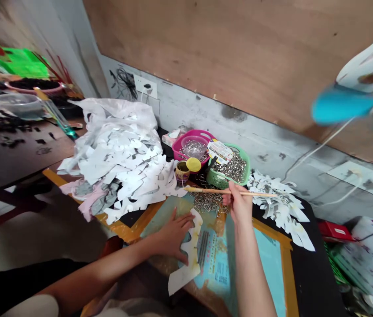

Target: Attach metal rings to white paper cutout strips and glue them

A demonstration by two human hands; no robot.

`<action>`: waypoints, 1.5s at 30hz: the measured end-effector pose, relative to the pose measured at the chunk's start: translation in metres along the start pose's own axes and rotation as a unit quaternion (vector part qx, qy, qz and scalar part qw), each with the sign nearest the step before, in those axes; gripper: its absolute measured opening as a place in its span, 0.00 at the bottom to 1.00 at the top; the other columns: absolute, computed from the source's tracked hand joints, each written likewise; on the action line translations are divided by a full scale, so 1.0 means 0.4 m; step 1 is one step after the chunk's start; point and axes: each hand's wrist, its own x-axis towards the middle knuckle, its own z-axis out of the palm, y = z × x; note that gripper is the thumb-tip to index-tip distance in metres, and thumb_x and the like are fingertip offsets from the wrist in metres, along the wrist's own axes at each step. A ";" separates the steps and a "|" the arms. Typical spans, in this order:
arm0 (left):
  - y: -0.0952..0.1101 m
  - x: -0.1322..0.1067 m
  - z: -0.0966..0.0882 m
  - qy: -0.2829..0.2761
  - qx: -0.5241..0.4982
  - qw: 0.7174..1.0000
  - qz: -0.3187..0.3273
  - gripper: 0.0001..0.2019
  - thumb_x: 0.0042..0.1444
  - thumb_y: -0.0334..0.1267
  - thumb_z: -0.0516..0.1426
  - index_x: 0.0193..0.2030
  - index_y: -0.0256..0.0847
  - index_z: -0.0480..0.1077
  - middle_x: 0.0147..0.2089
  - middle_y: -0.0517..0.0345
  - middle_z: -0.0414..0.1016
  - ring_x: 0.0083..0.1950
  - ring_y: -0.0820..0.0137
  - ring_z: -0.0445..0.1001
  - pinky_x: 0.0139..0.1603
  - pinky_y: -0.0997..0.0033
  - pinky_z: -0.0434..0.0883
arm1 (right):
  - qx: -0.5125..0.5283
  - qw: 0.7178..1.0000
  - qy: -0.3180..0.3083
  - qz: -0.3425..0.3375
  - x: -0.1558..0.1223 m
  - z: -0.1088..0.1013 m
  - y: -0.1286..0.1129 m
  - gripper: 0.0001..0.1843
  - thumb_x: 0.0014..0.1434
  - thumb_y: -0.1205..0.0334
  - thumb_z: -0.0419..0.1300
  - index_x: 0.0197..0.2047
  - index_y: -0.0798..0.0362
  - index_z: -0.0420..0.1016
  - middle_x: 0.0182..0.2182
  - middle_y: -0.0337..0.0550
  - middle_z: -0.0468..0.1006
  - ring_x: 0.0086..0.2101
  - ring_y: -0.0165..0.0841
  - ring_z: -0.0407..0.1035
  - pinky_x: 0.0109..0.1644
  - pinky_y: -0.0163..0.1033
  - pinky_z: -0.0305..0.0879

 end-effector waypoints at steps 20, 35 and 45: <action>0.006 0.010 0.005 -0.017 0.016 0.999 -0.024 0.53 0.36 0.71 0.63 0.63 0.37 0.58 0.70 0.35 0.57 0.72 0.46 0.52 0.73 0.41 0.37 | -0.206 0.971 -0.111 0.046 -0.205 -0.252 0.076 0.15 0.50 0.48 0.70 0.30 0.53 0.83 0.23 0.45 0.81 0.24 0.35 0.76 0.29 0.37 0.75; 0.006 0.012 0.002 -0.018 0.008 1.000 -0.022 0.52 0.39 0.70 0.63 0.64 0.36 0.57 0.70 0.33 0.57 0.73 0.47 0.52 0.73 0.42 0.38 | -0.218 0.971 -0.096 0.032 -0.183 -0.243 0.088 0.16 0.49 0.47 0.69 0.27 0.52 0.80 0.21 0.43 0.80 0.21 0.35 0.75 0.27 0.37 0.74; 0.014 0.011 -0.009 -0.023 0.003 0.999 -0.028 0.49 0.40 0.68 0.63 0.63 0.38 0.58 0.71 0.35 0.56 0.73 0.48 0.52 0.73 0.42 0.37 | -0.225 0.971 -0.082 0.026 -0.200 -0.258 0.063 0.17 0.47 0.46 0.71 0.25 0.52 0.80 0.19 0.42 0.79 0.20 0.36 0.74 0.25 0.38 0.74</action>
